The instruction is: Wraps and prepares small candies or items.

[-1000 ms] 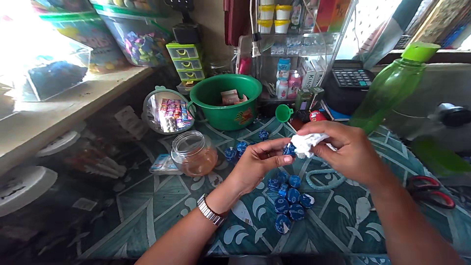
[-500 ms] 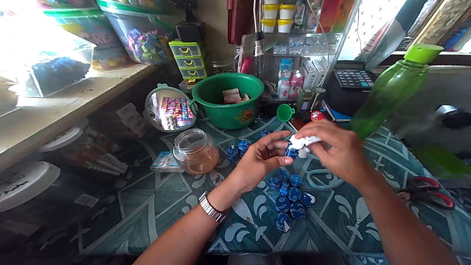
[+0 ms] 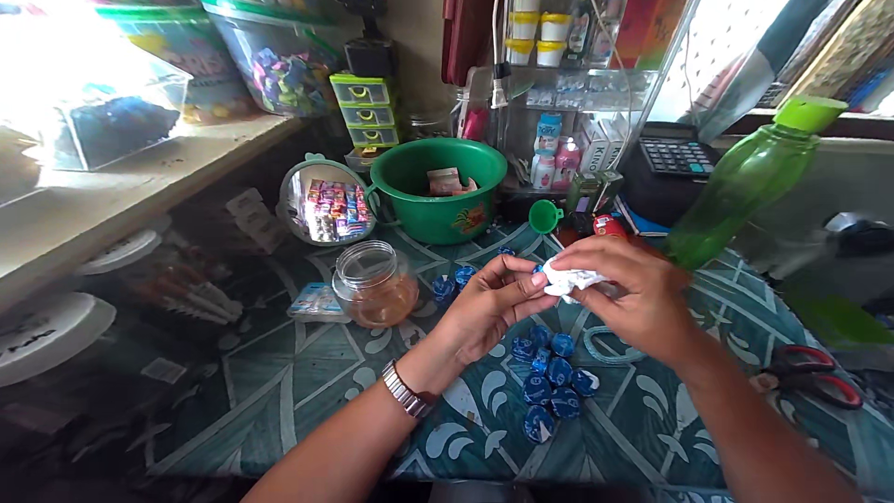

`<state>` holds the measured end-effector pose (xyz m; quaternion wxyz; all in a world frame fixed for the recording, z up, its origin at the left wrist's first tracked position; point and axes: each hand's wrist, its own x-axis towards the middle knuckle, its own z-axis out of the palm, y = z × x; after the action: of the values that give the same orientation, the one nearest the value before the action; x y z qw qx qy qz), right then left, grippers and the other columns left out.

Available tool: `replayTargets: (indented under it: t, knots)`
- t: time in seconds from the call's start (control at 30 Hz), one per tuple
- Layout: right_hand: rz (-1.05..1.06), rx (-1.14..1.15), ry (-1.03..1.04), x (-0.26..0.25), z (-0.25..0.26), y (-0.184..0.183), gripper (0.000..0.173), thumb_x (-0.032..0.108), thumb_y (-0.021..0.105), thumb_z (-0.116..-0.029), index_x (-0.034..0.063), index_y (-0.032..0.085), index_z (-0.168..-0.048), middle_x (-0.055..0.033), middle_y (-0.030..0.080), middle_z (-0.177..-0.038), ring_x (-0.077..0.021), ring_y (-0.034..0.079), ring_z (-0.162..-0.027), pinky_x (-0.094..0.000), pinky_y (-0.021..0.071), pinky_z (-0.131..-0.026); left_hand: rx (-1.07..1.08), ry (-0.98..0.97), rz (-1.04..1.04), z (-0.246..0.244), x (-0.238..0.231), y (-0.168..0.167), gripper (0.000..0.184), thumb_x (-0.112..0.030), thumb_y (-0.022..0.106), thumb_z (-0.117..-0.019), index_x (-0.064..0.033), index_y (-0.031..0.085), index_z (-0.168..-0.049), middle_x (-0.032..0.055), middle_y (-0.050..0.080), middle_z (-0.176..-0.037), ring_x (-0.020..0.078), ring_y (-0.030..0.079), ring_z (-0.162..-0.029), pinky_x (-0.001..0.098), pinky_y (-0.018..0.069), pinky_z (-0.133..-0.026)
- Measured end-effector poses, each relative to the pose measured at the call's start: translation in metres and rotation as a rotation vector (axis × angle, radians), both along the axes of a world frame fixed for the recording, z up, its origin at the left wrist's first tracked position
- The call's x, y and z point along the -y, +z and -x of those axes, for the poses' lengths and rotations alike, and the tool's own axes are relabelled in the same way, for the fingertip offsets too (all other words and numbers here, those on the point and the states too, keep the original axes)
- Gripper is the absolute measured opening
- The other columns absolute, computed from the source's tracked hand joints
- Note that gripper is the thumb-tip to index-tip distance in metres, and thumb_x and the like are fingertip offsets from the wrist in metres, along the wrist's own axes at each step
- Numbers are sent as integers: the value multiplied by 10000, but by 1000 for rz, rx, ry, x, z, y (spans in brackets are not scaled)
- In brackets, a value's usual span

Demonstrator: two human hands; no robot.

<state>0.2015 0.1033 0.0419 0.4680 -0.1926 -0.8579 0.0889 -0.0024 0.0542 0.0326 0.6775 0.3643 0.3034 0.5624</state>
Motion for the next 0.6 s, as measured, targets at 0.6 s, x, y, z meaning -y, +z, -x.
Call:
replayTargets:
  t: [0.6]
  knots:
    - [209,-111,-90,-7,-2,-4,173,183,686,-946,65,736,-1063,6,734,-975,23,677,-858,-150,571,-773,-36,-33,-37,-3,0,-1,177,-20,411,-1068,-14,559,-1165,94,716,-1022,165,728,-946,317,586,-927]
